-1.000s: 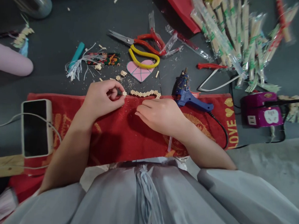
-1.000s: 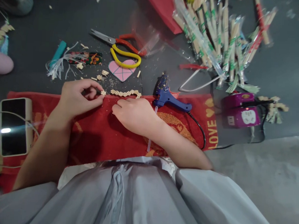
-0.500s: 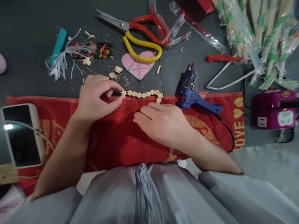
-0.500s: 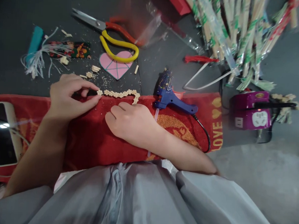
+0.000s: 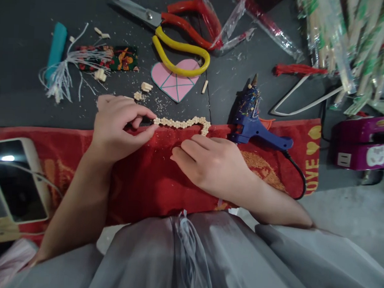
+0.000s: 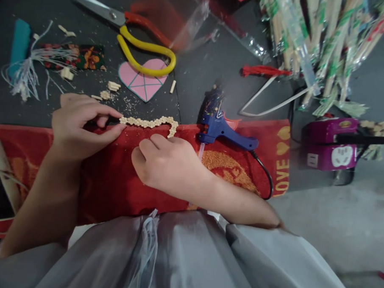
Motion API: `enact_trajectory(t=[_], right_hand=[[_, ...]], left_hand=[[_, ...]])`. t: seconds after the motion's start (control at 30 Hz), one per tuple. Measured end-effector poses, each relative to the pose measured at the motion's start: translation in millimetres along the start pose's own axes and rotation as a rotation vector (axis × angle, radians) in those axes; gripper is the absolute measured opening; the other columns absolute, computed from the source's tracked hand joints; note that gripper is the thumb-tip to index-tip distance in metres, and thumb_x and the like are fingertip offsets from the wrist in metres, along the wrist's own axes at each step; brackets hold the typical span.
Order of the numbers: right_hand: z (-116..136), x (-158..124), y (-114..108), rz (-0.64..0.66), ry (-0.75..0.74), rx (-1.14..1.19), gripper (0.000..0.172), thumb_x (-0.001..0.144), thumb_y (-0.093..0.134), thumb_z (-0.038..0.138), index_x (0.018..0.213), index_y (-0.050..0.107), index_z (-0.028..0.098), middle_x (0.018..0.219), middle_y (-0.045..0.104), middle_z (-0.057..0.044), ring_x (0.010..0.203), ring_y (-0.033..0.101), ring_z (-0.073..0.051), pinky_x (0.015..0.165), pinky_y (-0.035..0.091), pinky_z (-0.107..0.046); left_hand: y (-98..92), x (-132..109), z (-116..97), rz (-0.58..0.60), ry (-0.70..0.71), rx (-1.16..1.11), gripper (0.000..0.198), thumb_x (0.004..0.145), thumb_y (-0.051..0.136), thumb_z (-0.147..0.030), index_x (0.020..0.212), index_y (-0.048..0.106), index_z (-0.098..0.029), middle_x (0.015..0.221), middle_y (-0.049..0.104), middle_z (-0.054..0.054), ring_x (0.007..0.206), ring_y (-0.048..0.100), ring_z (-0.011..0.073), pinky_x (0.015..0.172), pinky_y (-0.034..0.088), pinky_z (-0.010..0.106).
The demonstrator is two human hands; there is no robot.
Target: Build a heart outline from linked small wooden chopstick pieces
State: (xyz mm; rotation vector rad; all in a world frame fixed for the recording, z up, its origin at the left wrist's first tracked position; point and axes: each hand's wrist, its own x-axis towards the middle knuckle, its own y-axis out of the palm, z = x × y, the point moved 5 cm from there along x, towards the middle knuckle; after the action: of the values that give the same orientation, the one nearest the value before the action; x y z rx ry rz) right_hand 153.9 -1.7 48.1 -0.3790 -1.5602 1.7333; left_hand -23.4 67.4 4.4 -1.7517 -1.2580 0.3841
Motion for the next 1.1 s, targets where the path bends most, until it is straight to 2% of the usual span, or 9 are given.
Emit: enact_trajectory(t=[0.2,0.4,0.57,0.77,0.97,1.1], right_hand=[[2,0,6,0.041,0.024,-0.021,0.03,0.098,0.052,0.011,0.072,0.065,0.017,0.064,0.062,-0.002,0.061,0.051,-0.015,0.05,0.026,-0.032],[4,1,14,0.133,0.014,0.019,0.035,0.099,0.045,0.009,0.072,0.065,0.017,0.066,0.065,-0.004,0.061,0.053,-0.016,0.051,0.024,-0.032],[4,3,17,0.211,0.022,0.03,0.035,0.1,0.043,0.008,0.074,0.066,0.016,0.068,0.066,-0.005,0.063,0.053,-0.016,0.052,0.022,-0.032],[2,5,19,0.324,0.047,0.051,0.037,0.102,0.04,0.01,0.076,0.065,0.015,0.071,0.067,-0.005,0.065,0.052,-0.015,0.053,0.021,-0.031],[3,6,19,0.346,0.042,0.042,0.037,0.102,0.039,0.01,0.077,0.066,0.015,0.071,0.067,-0.006,0.065,0.053,-0.015,0.053,0.02,-0.031],[2,5,18,0.333,0.034,0.037,0.038,0.101,0.039,0.009,0.076,0.066,0.015,0.07,0.068,-0.006,0.065,0.055,-0.015,0.052,0.02,-0.031]], left_hand=[[1.0,1,-1,0.0,0.019,0.026,0.006,0.083,0.071,-0.03,0.082,0.066,-0.027,0.058,0.052,-0.007,0.06,0.05,0.0146,0.076,0.038,0.04],[2.3,-1,0,0.013,0.009,0.034,0.008,0.081,0.071,-0.03,0.083,0.065,-0.026,0.059,0.052,-0.006,0.06,0.05,0.0152,0.078,0.037,0.041],[1.2,-1,-6,0.016,0.086,0.01,0.006,0.082,0.071,-0.028,0.083,0.066,-0.025,0.062,0.053,-0.006,0.061,0.05,0.0142,0.081,0.036,0.04],[2.3,0,-7,0.106,-0.039,0.079,0.01,0.09,0.064,-0.033,0.085,0.067,-0.025,0.064,0.054,-0.006,0.066,0.053,0.0148,0.087,0.036,0.041],[1.0,0,-10,0.038,0.056,0.064,0.009,0.09,0.066,-0.029,0.085,0.069,-0.022,0.062,0.052,-0.007,0.064,0.051,0.0123,0.082,0.035,0.039],[2.5,1,-8,0.081,0.01,0.075,0.013,0.091,0.062,-0.032,0.085,0.068,-0.022,0.061,0.052,-0.006,0.065,0.051,0.0129,0.083,0.035,0.04]])
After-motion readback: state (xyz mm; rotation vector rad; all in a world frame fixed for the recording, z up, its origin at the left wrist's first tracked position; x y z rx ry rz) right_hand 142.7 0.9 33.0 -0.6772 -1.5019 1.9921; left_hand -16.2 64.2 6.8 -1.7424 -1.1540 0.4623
